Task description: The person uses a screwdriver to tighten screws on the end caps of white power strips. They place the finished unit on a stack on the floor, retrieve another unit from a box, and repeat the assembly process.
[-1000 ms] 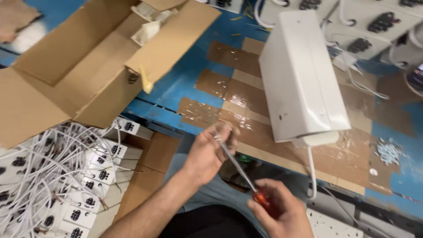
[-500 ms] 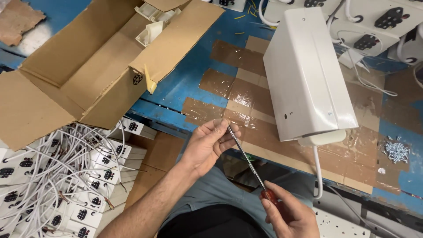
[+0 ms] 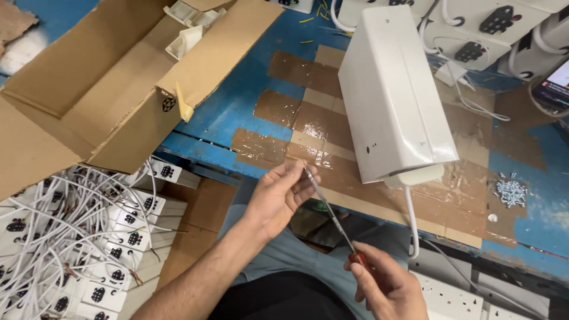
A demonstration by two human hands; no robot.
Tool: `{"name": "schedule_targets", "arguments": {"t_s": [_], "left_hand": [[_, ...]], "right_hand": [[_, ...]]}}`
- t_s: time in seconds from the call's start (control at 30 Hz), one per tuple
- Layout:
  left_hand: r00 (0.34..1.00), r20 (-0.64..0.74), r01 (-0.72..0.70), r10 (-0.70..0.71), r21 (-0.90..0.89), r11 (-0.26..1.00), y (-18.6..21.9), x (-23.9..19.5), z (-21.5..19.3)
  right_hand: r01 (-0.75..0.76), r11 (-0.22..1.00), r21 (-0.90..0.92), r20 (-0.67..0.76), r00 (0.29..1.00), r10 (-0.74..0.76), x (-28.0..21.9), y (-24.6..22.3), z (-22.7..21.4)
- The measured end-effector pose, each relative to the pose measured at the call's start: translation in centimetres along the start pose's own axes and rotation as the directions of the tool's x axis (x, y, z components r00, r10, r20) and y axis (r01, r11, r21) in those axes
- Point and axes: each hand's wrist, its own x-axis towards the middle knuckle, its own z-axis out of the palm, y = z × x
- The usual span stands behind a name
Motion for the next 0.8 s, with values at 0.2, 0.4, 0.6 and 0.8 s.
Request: {"name": "schedule_targets", "arguments": {"t_s": [0.2, 0.4, 0.6, 0.8], "left_hand": [[1.0, 0.028, 0.003, -0.005, 0.049, 0.999, 0.7, 0.0, 0.0], [0.998, 0.024, -0.054, 0.05, 0.212, 0.976, 1.7, 0.0, 0.9], [0.986, 0.163, -0.039, 0.019, 0.12, 0.992, -0.2, 0.5, 1.9], [0.973, 0.141, 0.152, -0.18, 0.187, 0.97, -4.8, 0.1, 5.8]], "right_hand": [[0.005, 0.999, 0.039, 0.004, 1.0, -0.006, -0.1, 0.4, 0.1], [0.607, 0.539, -0.583, -0.017, 0.654, -0.756, -0.8, -1.2, 0.6], [-0.22, 0.962, 0.162, 0.125, 0.972, 0.201, -1.1, -2.4, -1.3], [-0.065, 0.99, 0.122, -0.013, 0.998, 0.067, -3.0, 4.7, -6.9]]}}
